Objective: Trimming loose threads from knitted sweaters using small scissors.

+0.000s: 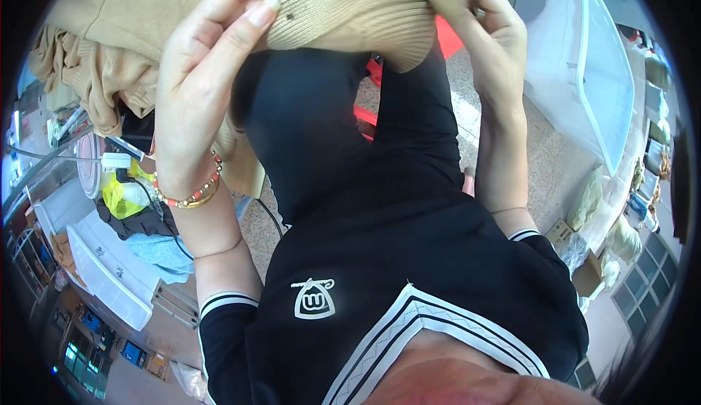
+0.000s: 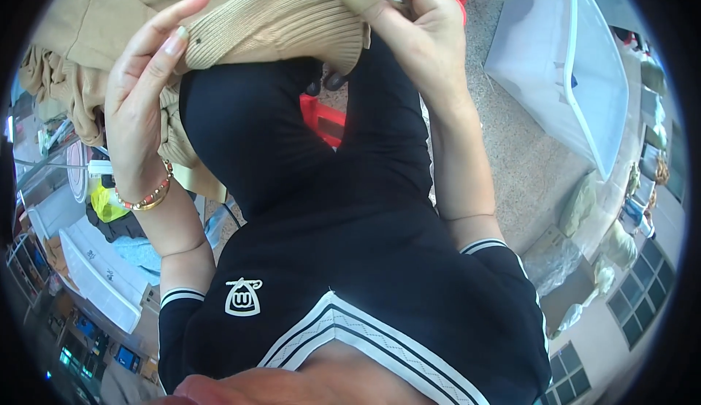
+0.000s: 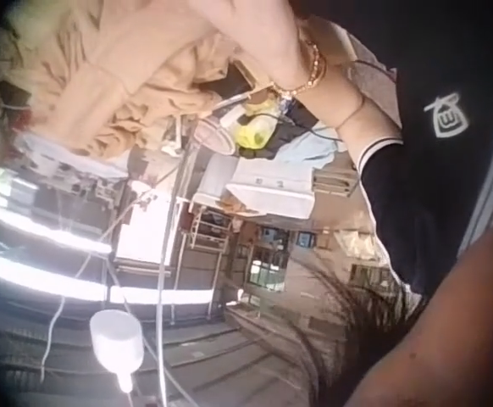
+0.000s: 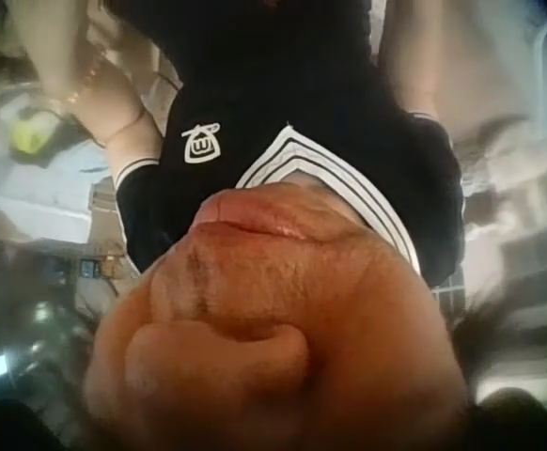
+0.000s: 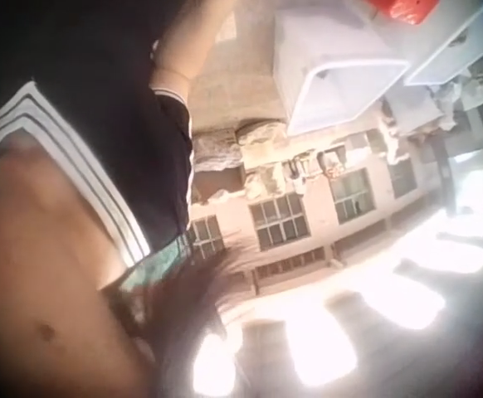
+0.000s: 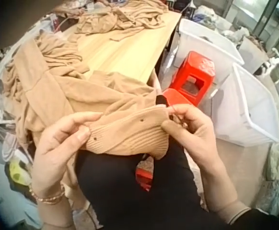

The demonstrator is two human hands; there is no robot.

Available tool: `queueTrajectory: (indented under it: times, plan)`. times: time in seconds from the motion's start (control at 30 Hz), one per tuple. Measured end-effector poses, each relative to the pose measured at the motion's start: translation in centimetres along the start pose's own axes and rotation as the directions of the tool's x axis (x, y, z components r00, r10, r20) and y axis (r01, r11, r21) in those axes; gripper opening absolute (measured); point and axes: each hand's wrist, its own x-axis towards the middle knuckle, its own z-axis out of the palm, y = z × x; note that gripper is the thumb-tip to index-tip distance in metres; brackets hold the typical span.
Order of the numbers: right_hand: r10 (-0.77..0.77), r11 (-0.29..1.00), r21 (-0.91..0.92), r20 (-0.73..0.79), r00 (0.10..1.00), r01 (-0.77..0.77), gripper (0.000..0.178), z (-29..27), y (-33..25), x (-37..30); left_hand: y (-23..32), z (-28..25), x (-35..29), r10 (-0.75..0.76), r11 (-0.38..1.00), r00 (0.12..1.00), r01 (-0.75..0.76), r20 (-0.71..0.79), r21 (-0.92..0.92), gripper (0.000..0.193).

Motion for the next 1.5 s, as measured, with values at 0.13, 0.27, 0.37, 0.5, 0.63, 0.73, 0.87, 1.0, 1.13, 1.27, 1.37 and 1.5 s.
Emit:
queueTrajectory:
  times: [0.13, 0.27, 0.37, 0.5, 0.63, 0.73, 0.87, 1.0, 1.13, 1.27, 1.37, 1.5]
  plan:
    - [-0.013, 0.995, -0.096, 0.161, 0.987, 0.029, 0.036, 3.0, -5.8, -0.4, -0.4, 0.9, -0.5, 0.045, 0.999, 0.995, -0.044, -0.085, 0.009, 0.038]
    - [-0.219, 0.930, -0.195, 0.394, 0.893, 0.313, 0.047, 3.8, -6.1, -0.5, -0.6, 1.1, -0.7, 0.044, 0.999, 0.994, -0.041, -0.098, 0.035, 0.038]
    - [-0.308, 0.931, -0.078, 0.356, 0.882, 0.356, 0.046, 5.2, -5.5, -0.3, -0.5, 1.5, -0.8, 0.025, 1.000, 0.993, -0.027, -0.111, -0.016, 0.037]
    - [-0.655, 0.739, 0.368, 0.196, 0.730, 0.564, 0.044, 7.1, -0.4, 0.8, -0.7, 1.9, -0.8, 0.067, 0.998, 0.989, -0.067, -0.134, 0.004, 0.037]
    - [-0.715, 0.695, 0.159, 0.255, 0.651, 0.701, 0.045, 6.1, -1.3, 0.7, -0.9, 1.7, -0.7, 0.080, 0.996, 0.991, -0.082, -0.112, -0.016, 0.037]
    - [-0.138, 0.973, -0.128, 0.336, 0.932, 0.191, 0.044, 5.9, -4.4, -0.7, 0.0, 2.2, -0.6, 0.052, 0.996, 0.991, -0.060, -0.120, -0.067, 0.037]
    - [0.026, 0.992, -0.125, 0.377, 0.926, 0.023, 0.030, 5.5, -3.0, -0.1, -0.2, -0.1, 0.4, -0.019, 1.000, 0.991, 0.022, 0.135, -0.021, 0.037]
    - [-0.013, 0.982, 0.183, 0.316, 0.949, -0.048, 0.016, 3.1, -3.0, 0.3, -2.8, -1.6, 1.6, -0.017, 0.999, 0.986, 0.011, 0.164, 0.037, 0.036]
    - [-0.016, 0.705, 0.682, 0.290, 0.957, -0.194, 0.022, -1.0, -1.7, 1.1, -4.5, -2.3, 2.3, -0.101, 0.991, 0.978, 0.082, 0.183, 0.107, 0.029]
    - [0.135, 0.754, 0.644, 0.038, 0.990, -0.128, 0.022, -1.4, -1.8, 0.9, -3.8, -2.3, 3.2, -0.140, 0.976, 0.958, 0.176, 0.251, -0.126, 0.026]
    - [0.167, 0.760, 0.642, -0.043, 0.985, -0.101, 0.023, -2.1, -1.1, 0.7, -2.3, -2.6, 3.6, -0.124, 0.954, 0.947, 0.196, 0.295, -0.229, 0.026]
    - [0.160, 0.757, 0.637, 0.039, 0.986, -0.147, 0.021, -2.7, -1.0, 0.6, -1.9, -3.5, 3.5, -0.096, 0.985, 0.966, 0.128, 0.239, -0.120, 0.026]
